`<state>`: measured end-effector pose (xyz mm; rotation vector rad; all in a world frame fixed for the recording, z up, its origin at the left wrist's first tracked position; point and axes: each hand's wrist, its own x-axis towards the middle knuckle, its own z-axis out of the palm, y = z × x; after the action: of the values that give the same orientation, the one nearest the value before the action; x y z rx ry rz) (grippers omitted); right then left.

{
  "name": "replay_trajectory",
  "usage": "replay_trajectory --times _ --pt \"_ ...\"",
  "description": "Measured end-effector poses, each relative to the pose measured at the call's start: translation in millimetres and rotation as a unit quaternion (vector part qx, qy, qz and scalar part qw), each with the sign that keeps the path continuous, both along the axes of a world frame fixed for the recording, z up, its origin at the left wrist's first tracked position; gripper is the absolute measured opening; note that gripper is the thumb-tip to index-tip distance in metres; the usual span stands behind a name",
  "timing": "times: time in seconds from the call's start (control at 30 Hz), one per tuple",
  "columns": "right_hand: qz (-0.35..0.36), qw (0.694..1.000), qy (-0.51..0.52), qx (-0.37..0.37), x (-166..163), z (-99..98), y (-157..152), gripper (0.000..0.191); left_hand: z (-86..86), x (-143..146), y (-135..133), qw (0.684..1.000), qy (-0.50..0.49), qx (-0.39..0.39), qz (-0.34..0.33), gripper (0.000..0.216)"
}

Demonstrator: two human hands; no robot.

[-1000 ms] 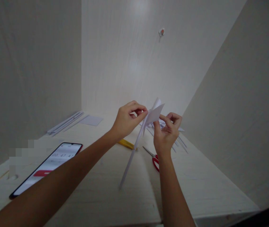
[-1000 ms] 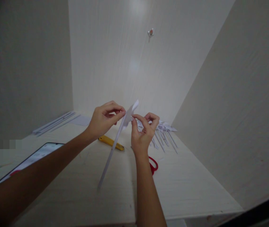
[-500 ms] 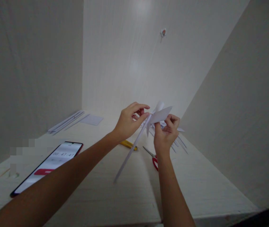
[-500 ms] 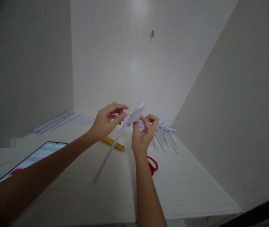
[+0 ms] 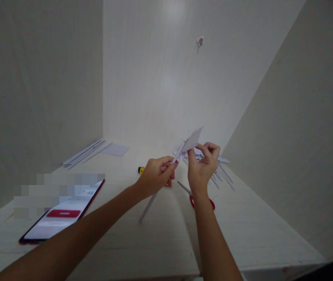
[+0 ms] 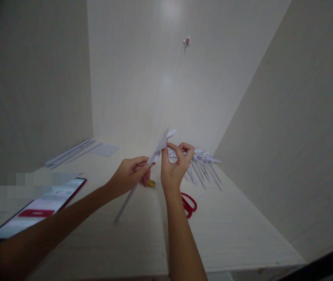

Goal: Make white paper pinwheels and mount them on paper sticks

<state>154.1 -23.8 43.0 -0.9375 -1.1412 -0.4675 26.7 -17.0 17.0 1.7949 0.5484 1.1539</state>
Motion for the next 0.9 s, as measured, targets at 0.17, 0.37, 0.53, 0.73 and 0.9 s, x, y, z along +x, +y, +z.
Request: replay_trajectory --times 0.17,0.37,0.53,0.73,0.9 --pt "-0.009 1.0 -0.02 -0.009 -1 -0.4 0 0.008 2.8 0 -4 0.999 -0.017 -0.042 -0.024 0.024" --pt "-0.034 0.998 -0.042 -0.023 -5 0.5 -4 0.018 5.3 -1 2 0.976 -0.095 -0.19 -0.051 0.027" --pt "0.006 0.991 -0.038 -0.13 -6 -1.3 -1 0.021 -0.6 -8 20 0.963 -0.168 -0.207 -0.046 0.028" --pt "0.29 0.809 -0.116 -0.498 -24 -21.2 6 0.043 -0.2 -28 45 0.949 -0.238 -0.201 -0.042 0.022" --pt "0.347 0.733 -0.169 -0.56 -47 -44.8 5 0.027 7.0 -35 47 0.947 -0.261 -0.185 -0.017 0.026"
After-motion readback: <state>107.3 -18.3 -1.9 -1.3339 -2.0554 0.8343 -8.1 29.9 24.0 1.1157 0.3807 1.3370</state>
